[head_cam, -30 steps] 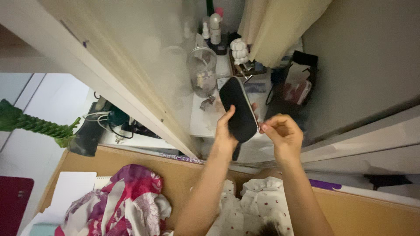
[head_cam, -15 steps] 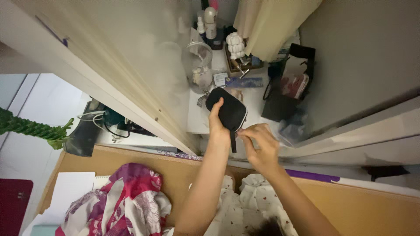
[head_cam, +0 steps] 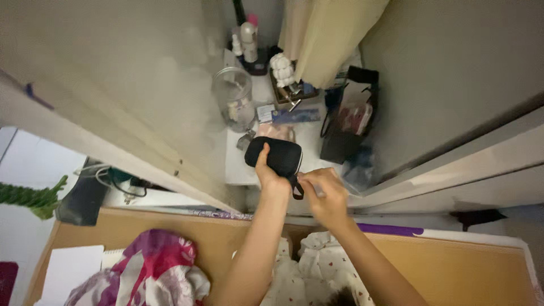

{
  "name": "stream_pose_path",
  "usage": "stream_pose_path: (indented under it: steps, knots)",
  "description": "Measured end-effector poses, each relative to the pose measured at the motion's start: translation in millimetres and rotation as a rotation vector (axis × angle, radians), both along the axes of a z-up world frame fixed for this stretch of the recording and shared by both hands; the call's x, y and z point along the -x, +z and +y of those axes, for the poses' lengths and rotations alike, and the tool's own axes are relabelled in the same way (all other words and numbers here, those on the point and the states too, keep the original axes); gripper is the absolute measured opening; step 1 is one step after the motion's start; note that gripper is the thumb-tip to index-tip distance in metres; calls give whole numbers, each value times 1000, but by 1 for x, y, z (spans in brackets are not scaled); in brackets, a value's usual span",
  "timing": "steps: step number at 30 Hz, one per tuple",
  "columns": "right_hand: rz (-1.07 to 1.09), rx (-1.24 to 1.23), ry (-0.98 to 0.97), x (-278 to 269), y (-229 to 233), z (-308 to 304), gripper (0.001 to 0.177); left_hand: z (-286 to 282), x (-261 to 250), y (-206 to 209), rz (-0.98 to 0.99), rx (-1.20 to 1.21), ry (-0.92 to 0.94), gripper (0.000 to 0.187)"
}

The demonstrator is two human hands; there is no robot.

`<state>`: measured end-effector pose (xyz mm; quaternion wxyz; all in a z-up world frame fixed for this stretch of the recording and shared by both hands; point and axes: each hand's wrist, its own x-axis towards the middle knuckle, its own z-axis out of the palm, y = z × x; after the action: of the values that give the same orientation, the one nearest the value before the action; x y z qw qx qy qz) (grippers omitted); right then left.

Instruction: The person organizes various personal items in a cluttered room. They handle a small black pouch, a yellow box, a pink plastic bag, and an eyelash curler, moving them between a white shelf and a wooden surface. The person also unfolds and reads a white paper document.

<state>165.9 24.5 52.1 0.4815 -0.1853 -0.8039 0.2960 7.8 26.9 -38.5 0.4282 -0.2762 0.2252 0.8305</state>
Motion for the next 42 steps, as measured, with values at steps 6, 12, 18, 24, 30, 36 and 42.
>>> stream_pose_path:
  steps: [6,12,18,24,30,36,42]
  knots:
    - [-5,190,-81,-6,-10,7,16,16,-9,14,49,35,-73,38]
    - [-89,72,-4,-16,-8,27,25,27,-19,26,188,-28,-19,40]
    - [32,494,168,-8,46,73,95,47,-34,95,283,-173,-446,64]
    - [146,132,-190,-13,110,100,90,99,-23,123,1068,-460,-697,54]
    - [-58,-219,-462,-35,138,148,84,143,-18,129,2676,338,-683,39]
    - [-89,-139,-438,-44,126,157,89,165,13,106,2449,17,-516,35]
    - [-251,93,-379,-52,119,148,87,147,11,115,2277,391,-401,48]
